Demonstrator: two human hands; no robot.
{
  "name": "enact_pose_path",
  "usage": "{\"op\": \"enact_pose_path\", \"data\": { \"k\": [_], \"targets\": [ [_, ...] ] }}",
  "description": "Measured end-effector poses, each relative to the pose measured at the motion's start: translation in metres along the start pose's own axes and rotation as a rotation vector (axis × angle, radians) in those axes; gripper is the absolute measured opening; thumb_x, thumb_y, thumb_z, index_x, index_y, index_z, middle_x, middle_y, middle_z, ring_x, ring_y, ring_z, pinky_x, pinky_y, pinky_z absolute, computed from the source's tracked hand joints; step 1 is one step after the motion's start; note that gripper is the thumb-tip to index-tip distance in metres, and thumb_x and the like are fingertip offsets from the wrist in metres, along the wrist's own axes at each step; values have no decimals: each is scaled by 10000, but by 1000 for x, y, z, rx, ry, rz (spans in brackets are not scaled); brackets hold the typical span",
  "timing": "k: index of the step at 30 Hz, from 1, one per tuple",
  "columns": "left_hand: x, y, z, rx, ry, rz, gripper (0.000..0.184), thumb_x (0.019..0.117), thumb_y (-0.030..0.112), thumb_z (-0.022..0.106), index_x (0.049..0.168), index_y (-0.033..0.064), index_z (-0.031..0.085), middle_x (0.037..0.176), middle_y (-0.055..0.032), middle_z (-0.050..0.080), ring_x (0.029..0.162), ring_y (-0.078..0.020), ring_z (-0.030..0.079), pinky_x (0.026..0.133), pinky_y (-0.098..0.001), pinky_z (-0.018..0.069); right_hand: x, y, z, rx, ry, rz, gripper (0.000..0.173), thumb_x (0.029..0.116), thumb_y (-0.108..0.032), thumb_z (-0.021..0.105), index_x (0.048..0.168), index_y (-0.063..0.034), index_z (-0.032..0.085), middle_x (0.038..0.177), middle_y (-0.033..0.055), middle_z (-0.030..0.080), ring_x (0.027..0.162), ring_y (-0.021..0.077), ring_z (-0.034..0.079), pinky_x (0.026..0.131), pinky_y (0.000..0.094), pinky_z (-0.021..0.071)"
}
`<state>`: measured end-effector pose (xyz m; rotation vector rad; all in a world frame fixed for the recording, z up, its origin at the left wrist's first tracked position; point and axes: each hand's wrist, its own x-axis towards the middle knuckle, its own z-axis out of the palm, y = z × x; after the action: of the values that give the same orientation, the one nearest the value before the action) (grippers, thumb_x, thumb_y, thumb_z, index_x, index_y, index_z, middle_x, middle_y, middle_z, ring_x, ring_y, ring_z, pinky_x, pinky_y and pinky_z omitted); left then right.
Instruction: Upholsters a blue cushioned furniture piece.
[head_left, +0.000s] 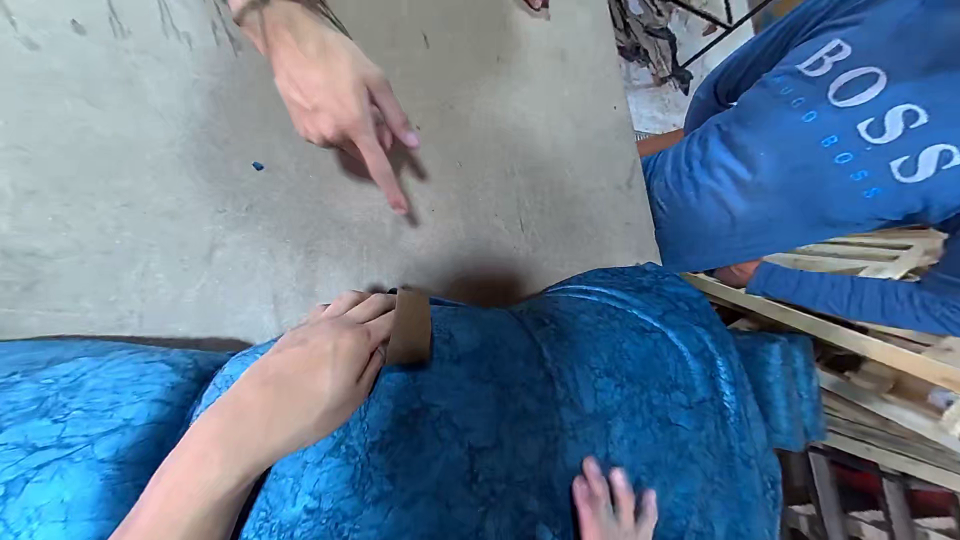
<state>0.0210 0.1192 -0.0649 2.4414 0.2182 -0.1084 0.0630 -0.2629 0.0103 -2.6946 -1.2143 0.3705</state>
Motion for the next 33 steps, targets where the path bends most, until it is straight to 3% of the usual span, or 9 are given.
{"op": "enact_pose_path", "data": {
  "k": [8, 10, 13, 17, 21, 24, 27, 29, 33],
  "targets": [
    [-4, -7, -5, -55, -51, -7, 419, 1019, 319, 354, 1281, 337, 682, 1400, 140, 608, 1357, -128, 523, 1103, -473, 472, 211, 52, -24, -66, -261, -65, 586, 1066, -625, 279, 1342, -308, 687, 1409, -134, 638, 1428, 119, 481, 1249, 620, 221],
    [-4, -5, -8, -71, -86, -25, 428, 1021, 286, 359, 1310, 307, 675, 1428, 109, 599, 1378, -148, 508, 1130, -486, 443, 239, 73, -43, -109, -444, 117, 684, 1066, -636, 187, 1309, -278, 717, 1353, -50, 687, 1391, 198, 536, 1243, 666, 182],
    [-5, -7, -15, -81, -112, -42, 421, 1030, 263, 368, 1334, 309, 654, 1435, 114, 592, 1388, -136, 494, 1146, -468, 426, 260, 57, -42, -209, -332, 162, 839, 1009, -737, 157, 1036, -184, 787, 1101, 62, 762, 1178, 303, 669, 1126, 700, 354],
    [-7, -4, -14, -192, 31, -78, 364, 1062, 248, 400, 1282, 198, 687, 1315, 18, 668, 1286, -161, 587, 1098, -468, 481, 231, 27, -26, -2, -370, -164, 528, 1104, -486, 277, 1324, -233, 685, 1344, -22, 676, 1338, 179, 565, 1172, 522, 386],
    [3, -4, -32, 9, 281, -303, 347, 1048, 185, 447, 1327, 139, 648, 1332, -95, 628, 1266, -284, 590, 1041, -545, 508, 260, 62, -32, 259, -423, -75, 282, 1071, -328, 533, 1210, -230, 759, 1102, -7, 761, 1041, 153, 711, 951, 485, 566],
    [49, -11, -66, 110, 265, -443, 257, 993, 86, 582, 1234, 37, 656, 1071, -233, 695, 989, -431, 692, 813, -668, 553, 294, 67, -11, 499, -438, -104, 248, 1015, -241, 661, 1243, -180, 734, 1110, -8, 767, 934, 123, 731, 888, 422, 600],
    [142, -19, -89, -471, 346, -282, 328, 1097, 171, 397, 1302, 26, 609, 842, -121, 680, 634, -207, 639, 603, -403, 570, 329, 55, 5, 759, -549, -187, 405, 1010, -154, 661, 1411, -133, 611, 1236, 28, 720, 821, 130, 720, 761, 341, 617],
    [209, -11, -92, -849, 342, -144, 323, 1105, 189, 395, 1320, 9, 557, 863, -104, 697, 629, -167, 666, 623, -355, 607, 351, 50, 11, 952, -574, -181, 508, 1028, -109, 619, 1514, -137, 474, 1306, 43, 673, 737, 128, 690, 654, 291, 593],
    [297, 29, -83, -1004, 394, -108, 267, 1104, 90, 360, 1225, -26, 568, 800, -147, 713, 571, -206, 691, 555, -355, 618, 384, 70, 7, 1216, -438, -74, 212, 1075, -158, 536, 1173, -37, 681, 966, 74, 764, 556, 68, 583, 510, 210, 473]
  ]
}}
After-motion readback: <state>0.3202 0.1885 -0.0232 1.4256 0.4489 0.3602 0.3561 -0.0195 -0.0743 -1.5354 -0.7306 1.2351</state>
